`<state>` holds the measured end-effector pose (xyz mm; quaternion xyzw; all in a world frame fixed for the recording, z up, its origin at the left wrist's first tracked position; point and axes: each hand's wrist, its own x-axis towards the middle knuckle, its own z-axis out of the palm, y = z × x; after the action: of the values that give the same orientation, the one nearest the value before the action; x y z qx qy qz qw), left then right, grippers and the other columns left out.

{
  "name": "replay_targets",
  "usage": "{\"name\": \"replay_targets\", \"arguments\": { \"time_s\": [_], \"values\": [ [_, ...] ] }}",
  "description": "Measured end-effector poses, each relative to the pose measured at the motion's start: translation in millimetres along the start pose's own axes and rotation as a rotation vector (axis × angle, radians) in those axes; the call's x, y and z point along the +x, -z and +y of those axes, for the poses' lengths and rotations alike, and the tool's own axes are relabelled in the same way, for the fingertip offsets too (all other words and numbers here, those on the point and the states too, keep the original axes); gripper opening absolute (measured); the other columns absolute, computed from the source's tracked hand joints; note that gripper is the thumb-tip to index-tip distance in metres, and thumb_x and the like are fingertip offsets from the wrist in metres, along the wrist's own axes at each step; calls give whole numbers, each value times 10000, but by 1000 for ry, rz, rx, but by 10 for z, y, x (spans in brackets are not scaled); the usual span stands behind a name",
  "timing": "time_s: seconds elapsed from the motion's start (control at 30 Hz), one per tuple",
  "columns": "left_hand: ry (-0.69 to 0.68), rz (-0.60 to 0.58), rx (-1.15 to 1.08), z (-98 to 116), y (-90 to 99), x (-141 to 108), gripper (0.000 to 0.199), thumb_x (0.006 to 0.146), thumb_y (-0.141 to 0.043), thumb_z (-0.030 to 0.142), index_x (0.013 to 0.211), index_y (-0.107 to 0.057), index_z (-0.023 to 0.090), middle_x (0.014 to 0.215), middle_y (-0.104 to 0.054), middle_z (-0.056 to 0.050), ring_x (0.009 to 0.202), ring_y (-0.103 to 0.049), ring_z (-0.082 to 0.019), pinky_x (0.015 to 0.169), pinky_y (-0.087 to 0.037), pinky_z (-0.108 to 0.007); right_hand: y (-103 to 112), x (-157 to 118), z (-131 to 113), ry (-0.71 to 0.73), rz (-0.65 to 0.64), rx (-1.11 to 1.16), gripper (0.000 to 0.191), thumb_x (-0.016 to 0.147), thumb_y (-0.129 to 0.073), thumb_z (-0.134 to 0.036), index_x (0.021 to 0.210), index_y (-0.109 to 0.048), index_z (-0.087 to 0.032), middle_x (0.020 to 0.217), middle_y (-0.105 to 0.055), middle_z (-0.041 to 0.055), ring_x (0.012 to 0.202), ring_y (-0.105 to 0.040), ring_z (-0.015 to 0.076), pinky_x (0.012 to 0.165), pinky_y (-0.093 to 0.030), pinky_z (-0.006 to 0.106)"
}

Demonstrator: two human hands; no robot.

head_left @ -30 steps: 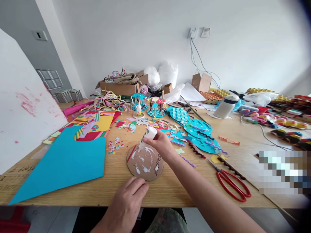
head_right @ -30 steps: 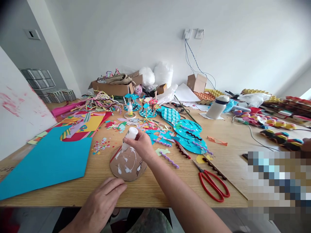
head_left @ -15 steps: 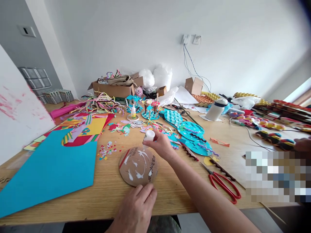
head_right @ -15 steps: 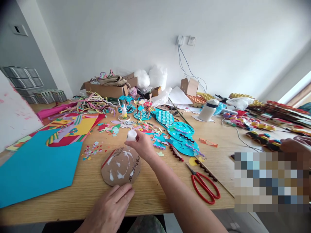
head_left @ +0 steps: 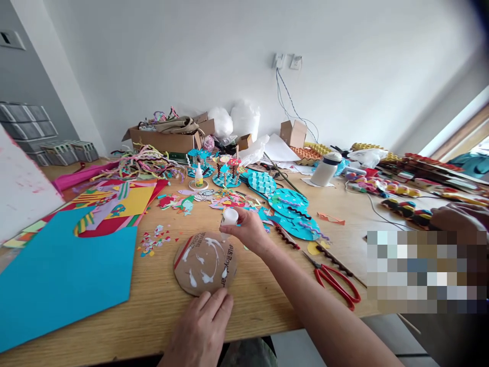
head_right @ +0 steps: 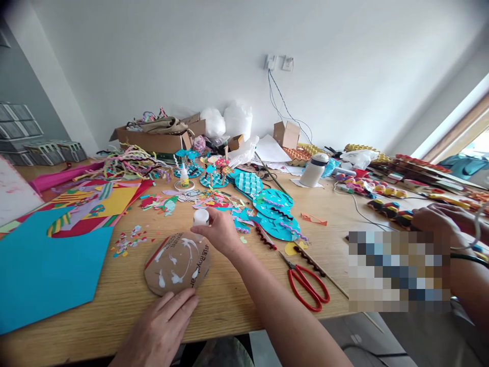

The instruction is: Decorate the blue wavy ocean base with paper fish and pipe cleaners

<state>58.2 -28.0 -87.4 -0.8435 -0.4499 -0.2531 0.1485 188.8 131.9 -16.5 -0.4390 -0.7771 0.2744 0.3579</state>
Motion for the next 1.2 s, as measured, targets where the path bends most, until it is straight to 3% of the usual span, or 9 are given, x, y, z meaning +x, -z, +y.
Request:
{"name": "replay_targets", "arguments": {
  "time_s": [0.13,0.4,0.6,0.8,1.03,1.2],
  "values": [
    [15,30,26,-19,-14,-11,359,828,-308,41,1008,-598,150,965,-680,-28,764,-600,-169,677,-481,-278,15,-31,-1,9,0,-14,188,601,-724,-293,682,-589,-189,597,-559,-58,567,-465,104,546,-323,209],
    [1,-22,20,-58,31,-18,388,772,-327,-3,1019,-582,153,956,-670,-26,780,-590,-167,674,-500,-273,87,-140,-62,8,-6,68,199,607,-716,-310,661,-575,-180,591,-542,-58,562,-449,98,522,-311,205],
    [-15,-51,49,-103,73,123,344,804,-324,-1,981,-581,145,845,-643,-44,716,-571,-160,635,-493,-257,86,-59,-38,14,-1,25,189,602,-717,-292,688,-584,-190,616,-559,-59,583,-456,99,539,-326,201],
    [13,-78,110,-164,0,204,288,810,-378,-19,850,-609,149,778,-621,-32,687,-536,-175,616,-461,-297,77,-142,-27,26,-1,17,188,603,-722,-289,667,-576,-190,607,-564,-61,592,-475,107,552,-325,207],
    [-40,8,188,-165,-59,216,339,833,-333,-13,735,-607,161,697,-605,-28,630,-508,-176,564,-390,-305,108,-204,-90,-22,-33,-14,202,588,-735,-297,628,-573,-183,576,-535,-59,561,-461,100,513,-296,204],
    [-166,33,176,-274,40,198,325,860,-322,8,776,-609,138,694,-608,-26,661,-530,-162,600,-417,-282,129,-175,-60,-5,-25,201,231,610,-711,-339,699,-567,-181,631,-556,-48,594,-478,108,535,-347,207]
  ]
}}
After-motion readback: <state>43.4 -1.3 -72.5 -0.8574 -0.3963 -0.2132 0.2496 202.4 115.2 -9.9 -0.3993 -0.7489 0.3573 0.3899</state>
